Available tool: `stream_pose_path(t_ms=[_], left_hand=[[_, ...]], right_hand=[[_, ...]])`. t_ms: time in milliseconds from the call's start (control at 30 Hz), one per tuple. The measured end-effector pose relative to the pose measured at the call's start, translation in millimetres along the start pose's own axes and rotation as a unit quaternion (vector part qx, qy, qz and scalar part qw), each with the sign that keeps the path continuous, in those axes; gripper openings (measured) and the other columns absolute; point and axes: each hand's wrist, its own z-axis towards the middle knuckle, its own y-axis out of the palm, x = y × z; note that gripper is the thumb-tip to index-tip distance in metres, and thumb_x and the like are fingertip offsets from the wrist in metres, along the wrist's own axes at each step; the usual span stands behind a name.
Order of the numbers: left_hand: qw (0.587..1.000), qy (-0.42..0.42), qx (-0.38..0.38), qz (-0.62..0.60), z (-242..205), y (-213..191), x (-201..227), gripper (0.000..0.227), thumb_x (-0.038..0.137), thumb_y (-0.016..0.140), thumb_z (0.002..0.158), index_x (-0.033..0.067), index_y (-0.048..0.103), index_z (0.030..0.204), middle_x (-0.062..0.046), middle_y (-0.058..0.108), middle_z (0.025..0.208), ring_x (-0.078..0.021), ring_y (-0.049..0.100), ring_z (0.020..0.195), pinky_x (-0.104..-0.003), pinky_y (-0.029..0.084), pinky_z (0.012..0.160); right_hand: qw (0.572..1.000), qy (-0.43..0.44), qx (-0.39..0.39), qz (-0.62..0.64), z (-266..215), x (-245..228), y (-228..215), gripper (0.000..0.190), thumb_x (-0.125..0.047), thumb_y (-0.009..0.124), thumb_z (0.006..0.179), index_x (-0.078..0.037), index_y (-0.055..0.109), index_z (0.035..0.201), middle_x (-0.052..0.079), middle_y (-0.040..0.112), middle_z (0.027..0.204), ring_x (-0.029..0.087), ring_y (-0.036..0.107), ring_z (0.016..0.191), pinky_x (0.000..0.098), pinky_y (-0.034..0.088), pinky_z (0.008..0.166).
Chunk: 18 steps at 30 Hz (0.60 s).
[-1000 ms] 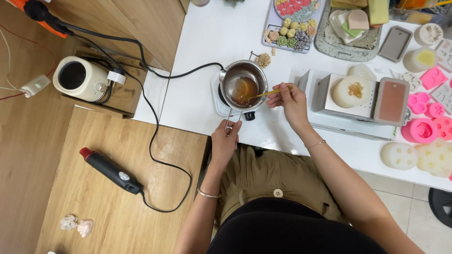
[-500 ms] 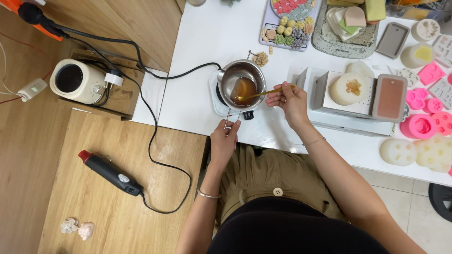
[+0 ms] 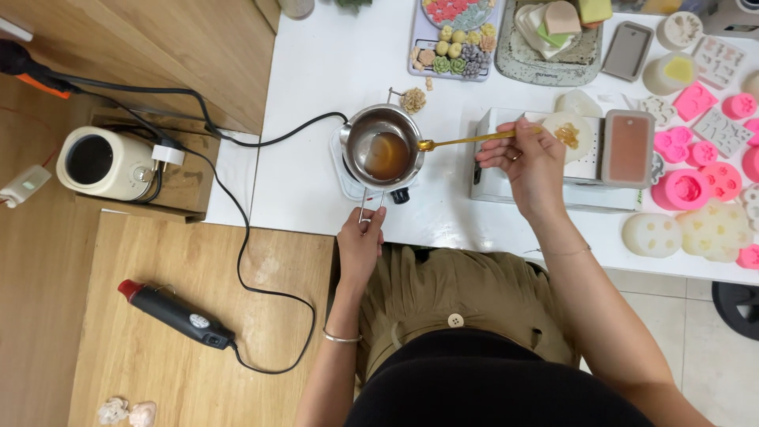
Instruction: The person is preparing candle components by inspecting wax flower decorations and adding them to a larger candle mold.
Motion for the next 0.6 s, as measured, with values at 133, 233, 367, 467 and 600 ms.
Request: stream_pose_path(t_ms=[133,233,367,467,600], left_hand=[[1.000,0.000,0.005,0.000,2,2,-3,0.029,0.028,0.067,0.099,0.0020,0.060,0.090,-0.002,0.055,0.054,-0.0082,0.046,0.042,-0.026,0.036,0.041],[1.000,0.000,0.007,0.000,3,1,-5,0.029,0.029,0.067,0.099,0.0019,0.060,0.090,-0.002,0.054,0.054,-0.0083,0.045,0.042,-0.027,0.035,0.040],[1.000,-0.004,0.008,0.000,2,1,-2,0.030,0.030,0.067,0.099,0.0021,0.060,0.090,-0.001,0.053,0.054,-0.0078,0.044,0.042,-0.026,0.035,0.040],[1.000,-0.018,0.007,0.001,0,1,2,0.030,0.031,0.067,0.099,0.0026,0.060,0.090,-0.001,0.053,0.054,-0.0073,0.044,0.042,-0.026,0.035,0.040],[1.000,-0.020,0.007,0.002,2,0,-1,0.030,0.031,0.066,0.099,0.0029,0.060,0.090,0.000,0.053,0.054,-0.0071,0.043,0.042,-0.026,0.035,0.040]], right_hand=[[0.998,-0.052,0.037,0.011,-16,-27,-38,0.034,-0.026,0.047,0.117,0.004,0.062,0.111,0.020,0.070,0.094,0.028,0.072,0.081,0.0373,0.061,0.076],[0.993,-0.088,0.074,0.017,-27,-43,-69,0.032,-0.024,0.048,0.119,0.005,0.062,0.113,0.021,0.070,0.095,0.029,0.072,0.083,0.0379,0.062,0.077],[0.983,-0.137,0.125,0.010,-42,-57,-114,0.030,-0.020,0.048,0.124,0.006,0.062,0.118,0.022,0.071,0.100,0.031,0.074,0.086,0.0385,0.064,0.079],[0.973,-0.169,0.156,0.003,-48,-55,-136,0.032,-0.016,0.047,0.126,0.006,0.059,0.108,0.022,0.070,0.097,0.029,0.073,0.083,0.0354,0.063,0.075],[0.962,-0.210,0.167,-0.052,-54,-56,-128,0.030,-0.017,0.048,0.127,0.006,0.057,0.109,0.020,0.068,0.096,0.028,0.073,0.084,0.0372,0.064,0.076]])
